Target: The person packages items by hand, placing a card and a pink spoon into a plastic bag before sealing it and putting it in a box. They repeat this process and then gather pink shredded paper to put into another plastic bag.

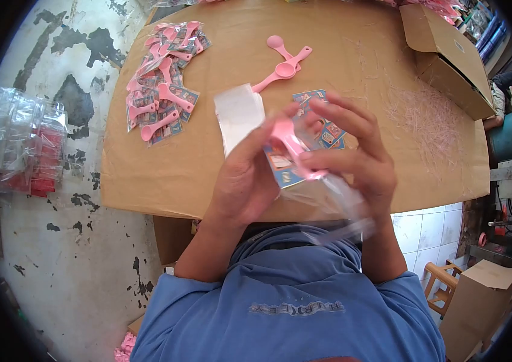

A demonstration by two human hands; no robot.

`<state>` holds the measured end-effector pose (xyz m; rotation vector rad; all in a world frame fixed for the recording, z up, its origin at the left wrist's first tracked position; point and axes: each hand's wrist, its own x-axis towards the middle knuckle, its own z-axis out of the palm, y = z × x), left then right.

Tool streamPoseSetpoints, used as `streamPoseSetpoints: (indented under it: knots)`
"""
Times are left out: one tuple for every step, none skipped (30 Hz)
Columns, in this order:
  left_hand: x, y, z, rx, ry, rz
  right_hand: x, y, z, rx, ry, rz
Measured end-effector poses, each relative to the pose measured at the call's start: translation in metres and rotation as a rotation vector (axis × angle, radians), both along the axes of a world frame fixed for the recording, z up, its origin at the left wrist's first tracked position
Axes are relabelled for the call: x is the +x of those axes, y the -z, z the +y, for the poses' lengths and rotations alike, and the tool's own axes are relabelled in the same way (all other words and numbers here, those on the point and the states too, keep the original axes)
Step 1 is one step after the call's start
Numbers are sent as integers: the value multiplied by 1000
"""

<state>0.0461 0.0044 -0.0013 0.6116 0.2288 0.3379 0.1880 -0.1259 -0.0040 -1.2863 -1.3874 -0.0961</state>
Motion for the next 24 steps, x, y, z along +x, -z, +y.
streamPoseSetpoints:
  knots:
    - [-2,3,3,56,-66,21,1,0,-1,19,-31,81]
    - [-2,5,4,111,-129,38,3,0,-1,42,-61,161]
    - [1,2,3,220,-214,45,-1,-4,-8,-16,-63,281]
    - [0,2,5,311,-150,-3,-3,-7,-11,-76,-63,402]
    - [-4,1,9,400,-88,-51,-2,-4,-7,-106,-65,418]
    - [-6,1,11,490,-31,-99,-5,-5,-6,-151,-89,487]
    - [-3,-6,5,554,-83,-62,-8,-5,-4,-196,-117,558]
    - [-4,-7,2,562,-82,-9,-12,-4,-3,-243,-149,631]
    - [-6,-7,0,571,-83,45,-14,-3,-1,-258,-150,673]
    - [-7,-7,-1,582,-85,100,-16,-1,1,-272,-153,717]
    - [-6,-1,-2,607,-154,95,-18,0,3,-285,-156,761]
    - [-7,-1,-3,613,-180,127,-21,0,5,-280,-103,776]
    - [-8,0,-3,618,-203,158,-22,0,6,-274,-49,791]
    - [-10,0,-4,623,-225,188,-23,0,7,-266,9,805]
    - [-11,-1,-4,641,-239,201,-21,3,9,-188,98,602]
    - [-12,-3,-5,660,-252,212,-16,10,14,-109,186,397]
    - [-12,-4,-5,679,-262,222,-12,13,18,-30,273,190]
    - [-13,-2,-7,722,-270,225,-10,10,20,-21,299,87]
    - [-13,0,-9,765,-277,228,-9,4,22,-13,327,-16]
    - [-13,1,-11,808,-282,230,-9,0,22,-6,354,-120]
    - [-13,2,-12,842,-276,237,-10,-2,23,-15,377,-147]
    - [-12,2,-14,875,-272,242,-12,-4,25,-23,399,-177]
    - [-12,3,-15,909,-270,247,-13,-5,26,-31,420,-207]
    - [-12,5,-15,941,-265,246,-13,-5,27,-21,439,-225]
